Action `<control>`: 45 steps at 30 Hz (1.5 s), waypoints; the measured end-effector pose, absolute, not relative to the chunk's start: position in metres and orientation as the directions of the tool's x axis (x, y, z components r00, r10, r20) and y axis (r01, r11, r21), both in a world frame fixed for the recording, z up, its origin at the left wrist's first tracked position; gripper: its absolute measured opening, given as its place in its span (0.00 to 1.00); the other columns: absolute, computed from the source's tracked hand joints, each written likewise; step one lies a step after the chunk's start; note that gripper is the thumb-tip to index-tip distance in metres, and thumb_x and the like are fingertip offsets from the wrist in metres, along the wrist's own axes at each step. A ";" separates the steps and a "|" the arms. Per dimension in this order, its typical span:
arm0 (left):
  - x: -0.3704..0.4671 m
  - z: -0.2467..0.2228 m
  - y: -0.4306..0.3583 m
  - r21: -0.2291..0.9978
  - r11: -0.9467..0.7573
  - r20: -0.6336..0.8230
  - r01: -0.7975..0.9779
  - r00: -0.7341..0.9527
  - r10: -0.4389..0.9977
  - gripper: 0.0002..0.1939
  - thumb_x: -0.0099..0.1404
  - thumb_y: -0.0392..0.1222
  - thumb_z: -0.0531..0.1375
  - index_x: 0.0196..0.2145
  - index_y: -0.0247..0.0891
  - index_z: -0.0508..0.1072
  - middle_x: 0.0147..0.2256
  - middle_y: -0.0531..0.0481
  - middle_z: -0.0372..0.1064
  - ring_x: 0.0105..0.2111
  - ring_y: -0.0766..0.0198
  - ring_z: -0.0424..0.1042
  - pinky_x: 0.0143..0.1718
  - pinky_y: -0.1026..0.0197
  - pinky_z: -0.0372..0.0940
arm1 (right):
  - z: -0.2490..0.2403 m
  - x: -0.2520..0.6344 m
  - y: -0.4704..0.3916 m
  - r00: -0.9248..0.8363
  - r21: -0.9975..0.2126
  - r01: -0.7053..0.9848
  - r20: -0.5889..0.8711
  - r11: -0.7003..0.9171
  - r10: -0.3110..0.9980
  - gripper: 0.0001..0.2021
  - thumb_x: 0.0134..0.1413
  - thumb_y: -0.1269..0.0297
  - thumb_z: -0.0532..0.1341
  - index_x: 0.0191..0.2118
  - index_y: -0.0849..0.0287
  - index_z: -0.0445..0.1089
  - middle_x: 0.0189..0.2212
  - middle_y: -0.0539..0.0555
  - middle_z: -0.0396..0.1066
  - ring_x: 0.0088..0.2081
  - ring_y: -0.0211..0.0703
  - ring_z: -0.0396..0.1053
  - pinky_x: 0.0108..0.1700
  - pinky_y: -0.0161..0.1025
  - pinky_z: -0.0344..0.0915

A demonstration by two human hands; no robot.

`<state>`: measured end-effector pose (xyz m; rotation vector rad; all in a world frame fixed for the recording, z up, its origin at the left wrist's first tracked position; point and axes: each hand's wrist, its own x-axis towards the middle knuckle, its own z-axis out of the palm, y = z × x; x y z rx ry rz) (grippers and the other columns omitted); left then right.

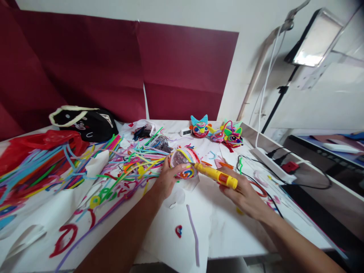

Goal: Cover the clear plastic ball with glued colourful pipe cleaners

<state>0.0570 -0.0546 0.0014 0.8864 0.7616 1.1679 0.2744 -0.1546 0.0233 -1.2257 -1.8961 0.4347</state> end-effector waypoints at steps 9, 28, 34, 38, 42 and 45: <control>0.058 0.002 -0.054 0.872 0.149 -0.028 -0.467 0.256 0.966 0.31 0.46 0.37 0.71 0.47 0.42 0.66 0.44 0.48 0.74 0.41 0.55 0.76 0.37 0.59 0.72 | 0.015 0.280 -0.154 -0.111 -0.797 0.518 0.296 0.310 0.949 0.03 0.53 0.68 0.57 0.35 0.56 0.66 0.29 0.48 0.65 0.30 0.41 0.63 0.32 0.37 0.60; 0.058 0.001 -0.054 0.871 0.158 -0.036 -0.464 0.260 0.965 0.32 0.44 0.39 0.72 0.47 0.42 0.65 0.44 0.49 0.73 0.39 0.57 0.76 0.37 0.58 0.70 | 0.034 0.271 -0.168 -0.148 -0.645 0.686 0.330 0.337 0.932 0.03 0.57 0.69 0.52 0.33 0.54 0.60 0.35 0.49 0.67 0.36 0.44 0.66 0.39 0.42 0.62; 0.058 0.001 -0.054 0.871 0.157 -0.034 -0.465 0.261 0.965 0.32 0.45 0.38 0.72 0.46 0.42 0.65 0.41 0.50 0.73 0.36 0.59 0.75 0.36 0.59 0.70 | 0.035 0.270 -0.169 -0.160 -0.603 0.721 0.335 0.342 0.928 0.03 0.57 0.70 0.52 0.34 0.54 0.60 0.36 0.50 0.68 0.36 0.44 0.66 0.38 0.42 0.62; 0.058 0.000 -0.053 0.877 0.152 -0.036 -0.457 0.253 0.967 0.32 0.45 0.38 0.72 0.47 0.42 0.65 0.40 0.51 0.73 0.35 0.61 0.74 0.35 0.60 0.70 | 0.035 0.271 -0.169 -0.169 -0.592 0.731 0.325 0.339 0.931 0.04 0.59 0.69 0.51 0.33 0.54 0.58 0.35 0.51 0.67 0.35 0.44 0.65 0.38 0.43 0.62; 0.057 -0.001 -0.054 0.876 0.144 -0.020 -0.460 0.264 0.964 0.31 0.46 0.39 0.72 0.47 0.42 0.66 0.42 0.50 0.73 0.37 0.60 0.75 0.37 0.59 0.70 | 0.035 0.272 -0.168 -0.159 -0.599 0.734 0.308 0.321 0.938 0.04 0.59 0.67 0.51 0.32 0.54 0.58 0.33 0.50 0.65 0.35 0.44 0.65 0.38 0.43 0.62; 0.057 -0.002 -0.054 0.881 0.139 -0.019 -0.452 0.259 0.966 0.31 0.46 0.39 0.72 0.47 0.42 0.66 0.41 0.50 0.73 0.38 0.60 0.75 0.38 0.59 0.70 | 0.037 0.274 -0.166 -0.161 -0.605 0.729 0.302 0.319 0.940 0.05 0.59 0.66 0.51 0.31 0.54 0.59 0.32 0.50 0.65 0.34 0.45 0.65 0.39 0.43 0.62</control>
